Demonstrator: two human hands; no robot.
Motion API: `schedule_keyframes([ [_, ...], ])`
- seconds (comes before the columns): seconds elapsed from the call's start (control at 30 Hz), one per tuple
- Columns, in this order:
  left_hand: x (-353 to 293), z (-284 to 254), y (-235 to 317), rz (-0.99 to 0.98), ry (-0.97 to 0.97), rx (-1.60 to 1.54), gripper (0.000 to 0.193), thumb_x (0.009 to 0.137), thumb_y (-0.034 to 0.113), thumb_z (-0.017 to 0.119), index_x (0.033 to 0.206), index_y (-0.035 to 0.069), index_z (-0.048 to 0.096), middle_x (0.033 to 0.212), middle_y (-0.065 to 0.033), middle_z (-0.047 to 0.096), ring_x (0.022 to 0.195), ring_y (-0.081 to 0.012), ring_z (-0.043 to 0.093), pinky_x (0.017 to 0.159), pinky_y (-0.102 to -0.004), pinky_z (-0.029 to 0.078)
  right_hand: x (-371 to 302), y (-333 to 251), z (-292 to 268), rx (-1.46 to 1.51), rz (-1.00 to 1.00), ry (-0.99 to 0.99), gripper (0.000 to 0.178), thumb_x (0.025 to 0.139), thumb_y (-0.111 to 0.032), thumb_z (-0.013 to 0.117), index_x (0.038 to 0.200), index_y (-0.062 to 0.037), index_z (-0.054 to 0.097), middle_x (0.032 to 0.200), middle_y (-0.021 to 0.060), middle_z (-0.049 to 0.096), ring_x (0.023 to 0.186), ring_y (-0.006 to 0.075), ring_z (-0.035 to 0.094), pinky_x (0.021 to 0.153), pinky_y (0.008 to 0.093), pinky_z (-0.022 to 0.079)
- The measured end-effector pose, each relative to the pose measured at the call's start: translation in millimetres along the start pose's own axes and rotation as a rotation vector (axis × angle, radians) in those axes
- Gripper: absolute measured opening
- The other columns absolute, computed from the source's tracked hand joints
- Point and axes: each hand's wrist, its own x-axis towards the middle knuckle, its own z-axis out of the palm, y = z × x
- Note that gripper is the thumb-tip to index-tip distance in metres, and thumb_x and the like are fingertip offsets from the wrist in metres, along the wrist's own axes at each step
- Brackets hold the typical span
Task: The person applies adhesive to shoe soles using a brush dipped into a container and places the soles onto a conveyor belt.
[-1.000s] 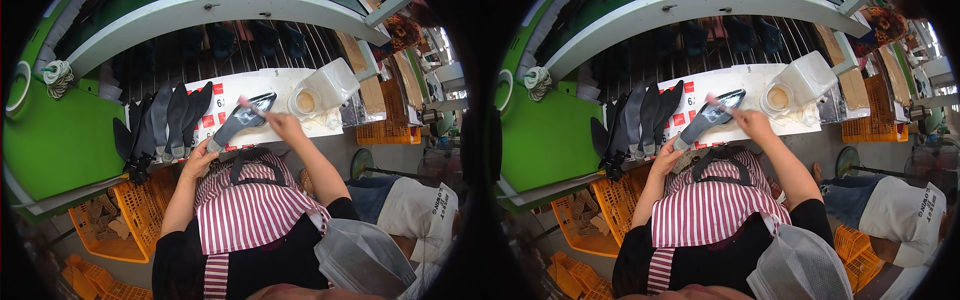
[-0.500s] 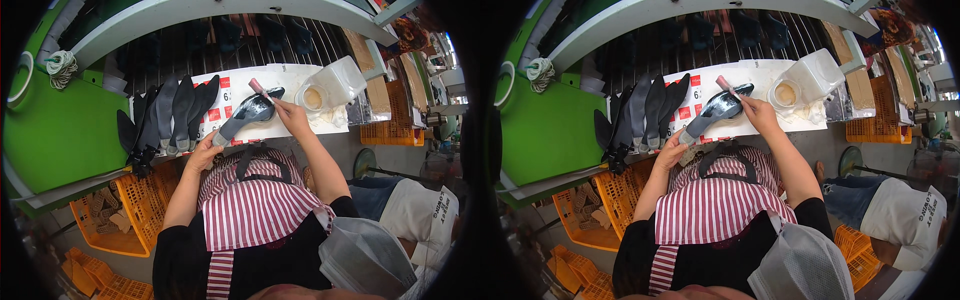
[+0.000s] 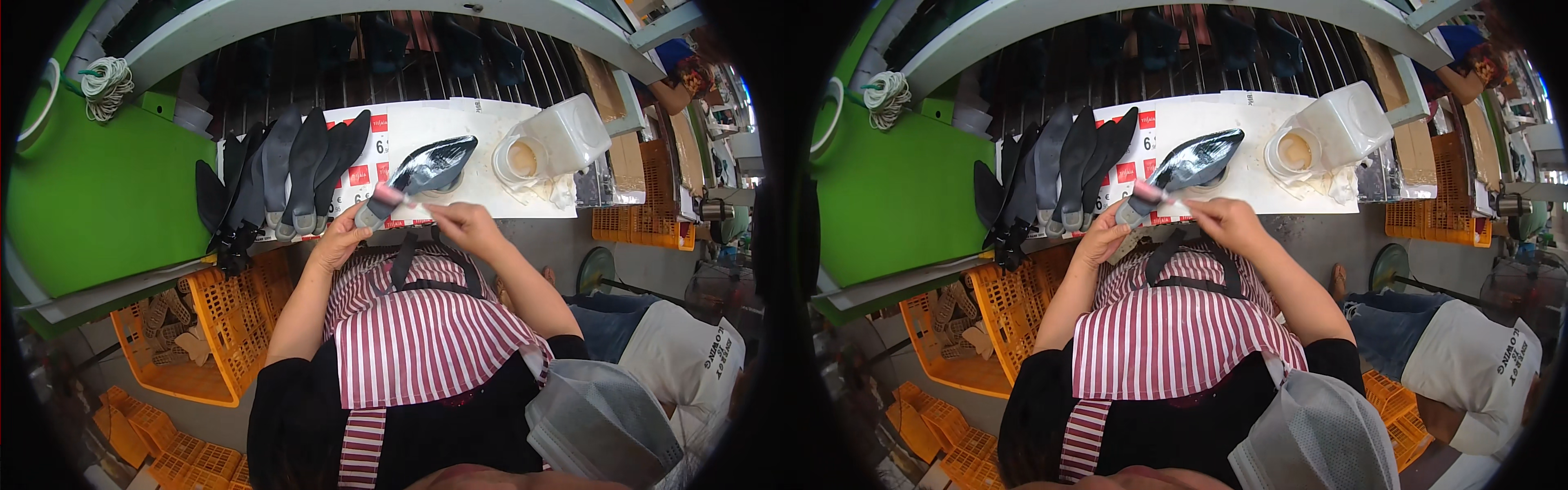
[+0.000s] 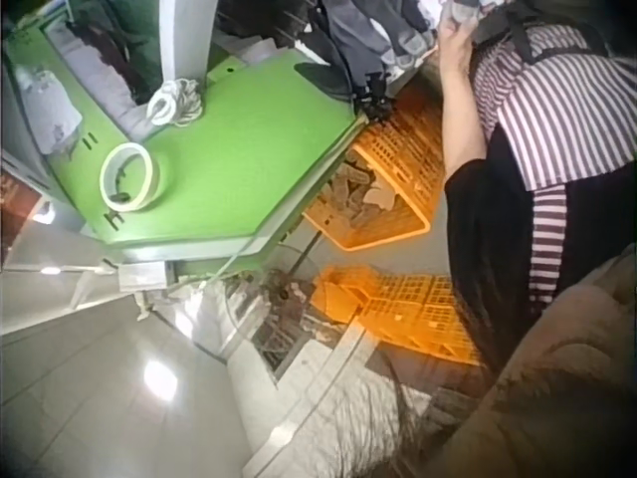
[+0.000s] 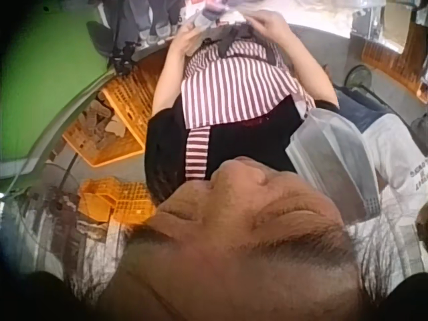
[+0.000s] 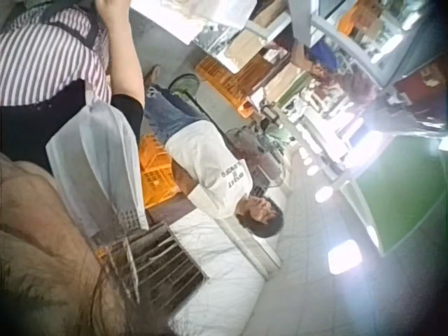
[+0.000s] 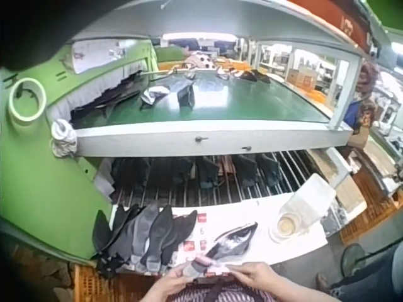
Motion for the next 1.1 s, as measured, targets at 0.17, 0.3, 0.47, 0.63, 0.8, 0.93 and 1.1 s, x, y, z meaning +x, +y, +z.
schedule_keyframes([
  [0.17,-1.5,4.5,2.9,0.002,-0.005,0.016,0.063,0.077,0.008,0.067,0.132,0.001,0.038,0.122,-0.0057,0.051,0.113,-0.0151,0.046,0.099,-0.0282,0.031,16.8,15.7,9.7,0.036,0.135,0.155,0.024,0.082,-0.014,0.060,0.105,-0.0120,0.066,0.076,0.0150,0.063,0.063,0.0236,0.061,0.058,0.0308,0.047],
  [0.3,-1.3,-2.1,0.1,0.000,-0.003,0.004,0.063,0.076,0.008,0.068,0.132,0.000,0.038,0.121,-0.0057,0.051,0.114,-0.0151,0.046,0.100,-0.0283,0.030,8.1,9.4,13.3,0.191,-0.033,0.211,0.024,0.083,-0.013,0.059,0.106,-0.0100,0.065,0.079,0.0156,0.064,0.062,0.0196,0.061,0.058,0.0290,0.047],
  [0.47,-1.0,5.5,1.0,0.012,0.004,0.001,0.064,0.076,0.008,0.068,0.132,0.000,0.038,0.121,-0.0060,0.052,0.113,-0.0154,0.047,0.100,-0.0286,0.031,2.5,15.1,15.8,0.128,0.175,0.120,0.026,0.082,-0.009,0.060,0.108,-0.0068,0.063,0.080,0.0104,0.066,0.065,0.0093,0.056,0.059,0.0254,0.046],
  [0.63,-1.1,6.1,1.8,-0.001,0.013,-0.002,0.068,0.074,0.010,0.070,0.133,0.000,0.037,0.124,-0.0056,0.051,0.115,-0.0161,0.047,0.101,-0.0303,0.030,-1.6,15.1,10.9,0.147,0.106,0.136,0.026,0.079,-0.010,0.063,0.105,-0.0118,0.066,0.081,0.0141,0.065,0.067,0.0186,0.062,0.061,0.0267,0.048],
  [0.8,-1.1,5.9,4.5,-0.008,0.000,0.000,0.069,0.073,0.014,0.072,0.132,0.000,0.038,0.123,-0.0053,0.052,0.115,-0.0161,0.047,0.101,-0.0310,0.031,-19.6,15.1,-2.8,0.243,0.053,-0.067,0.024,0.079,-0.011,0.064,0.104,-0.0095,0.066,0.078,0.0115,0.065,0.064,0.0187,0.061,0.063,0.0251,0.048],
  [0.93,-0.7,6.0,4.7,0.013,0.010,0.001,0.070,0.073,0.016,0.073,0.132,0.000,0.037,0.123,-0.0061,0.052,0.115,-0.0164,0.047,0.101,-0.0316,0.031,0.3,22.2,-4.8,0.149,0.118,0.167,0.026,0.080,-0.013,0.063,0.105,-0.0136,0.066,0.073,0.0116,0.063,0.063,0.0187,0.060,0.059,0.0272,0.046],
  [1.1,0.5,4.2,4.5,0.019,-0.018,-0.041,0.063,0.076,0.008,0.069,0.131,0.000,0.039,0.121,-0.0058,0.052,0.114,-0.0165,0.047,0.100,-0.0305,0.033,-21.2,15.0,-12.8,-0.027,-0.039,-0.031,0.025,0.078,-0.013,0.064,0.102,-0.0158,0.068,0.066,0.0096,0.059,0.057,0.0209,0.057,0.054,0.0302,0.044],
])
